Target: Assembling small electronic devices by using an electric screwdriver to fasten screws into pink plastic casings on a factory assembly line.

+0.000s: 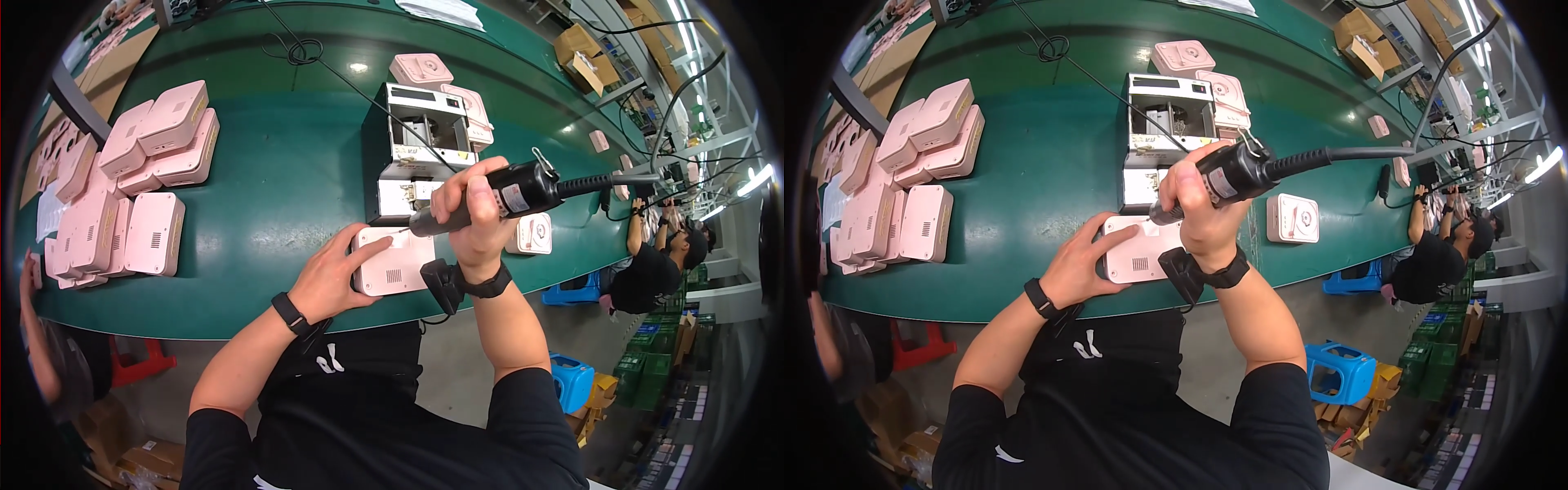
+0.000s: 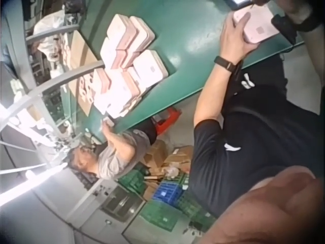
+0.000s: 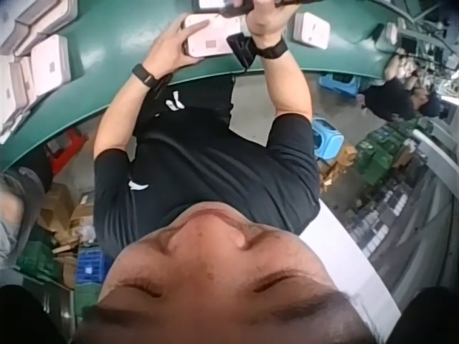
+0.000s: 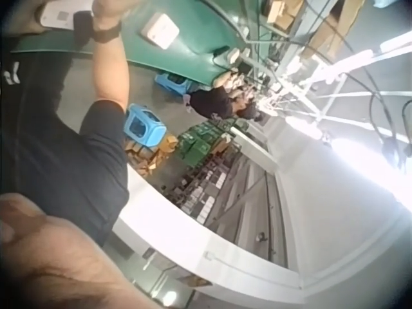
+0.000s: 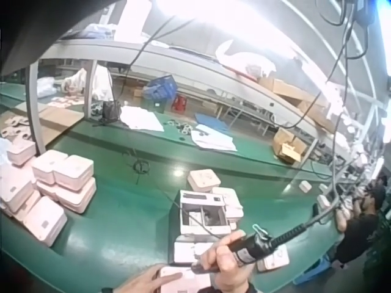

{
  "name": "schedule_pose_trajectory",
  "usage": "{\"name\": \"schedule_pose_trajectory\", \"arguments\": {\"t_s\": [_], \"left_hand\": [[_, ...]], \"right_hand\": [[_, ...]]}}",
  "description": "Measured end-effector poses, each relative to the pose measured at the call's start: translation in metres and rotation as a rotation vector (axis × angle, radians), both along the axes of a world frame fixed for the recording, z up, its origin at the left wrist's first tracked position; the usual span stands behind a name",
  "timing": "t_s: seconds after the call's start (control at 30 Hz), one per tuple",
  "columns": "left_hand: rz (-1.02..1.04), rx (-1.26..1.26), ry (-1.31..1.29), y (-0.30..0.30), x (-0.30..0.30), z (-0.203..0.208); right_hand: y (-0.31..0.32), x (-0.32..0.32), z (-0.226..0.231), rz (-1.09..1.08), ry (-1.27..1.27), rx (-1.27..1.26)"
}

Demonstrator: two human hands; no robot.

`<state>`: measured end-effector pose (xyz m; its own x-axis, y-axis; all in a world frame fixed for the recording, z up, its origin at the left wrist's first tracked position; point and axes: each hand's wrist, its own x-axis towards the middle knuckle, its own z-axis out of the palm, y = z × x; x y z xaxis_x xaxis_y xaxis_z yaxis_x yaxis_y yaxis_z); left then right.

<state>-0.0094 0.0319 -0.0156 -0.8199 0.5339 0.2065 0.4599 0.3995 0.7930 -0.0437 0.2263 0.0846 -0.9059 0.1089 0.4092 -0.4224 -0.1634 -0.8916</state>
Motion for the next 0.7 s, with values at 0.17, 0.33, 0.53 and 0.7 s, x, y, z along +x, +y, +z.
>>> {"name": "schedule_pose_trajectory", "arguments": {"t_s": [0.17, 0.33, 0.53, 0.7], "left_hand": [[-0.022, -0.018, 0.013, 0.002, 0.003, 0.000], [-0.031, -0.021, 0.060, 0.014, 0.003, -0.001], [-0.029, -0.023, 0.035, 0.021, 0.000, -0.001], [-0.025, 0.006, 0.066, 0.020, -0.003, -0.005]], "right_hand": [[0.005, 0.004, 0.005, -0.036, -0.015, 0.000], [0.016, 0.002, 0.032, -0.100, 0.071, 0.000], [0.016, -0.018, 0.037, -0.102, 0.001, 0.099], [0.002, 0.005, 0.035, 0.053, -0.010, -0.033]]}}
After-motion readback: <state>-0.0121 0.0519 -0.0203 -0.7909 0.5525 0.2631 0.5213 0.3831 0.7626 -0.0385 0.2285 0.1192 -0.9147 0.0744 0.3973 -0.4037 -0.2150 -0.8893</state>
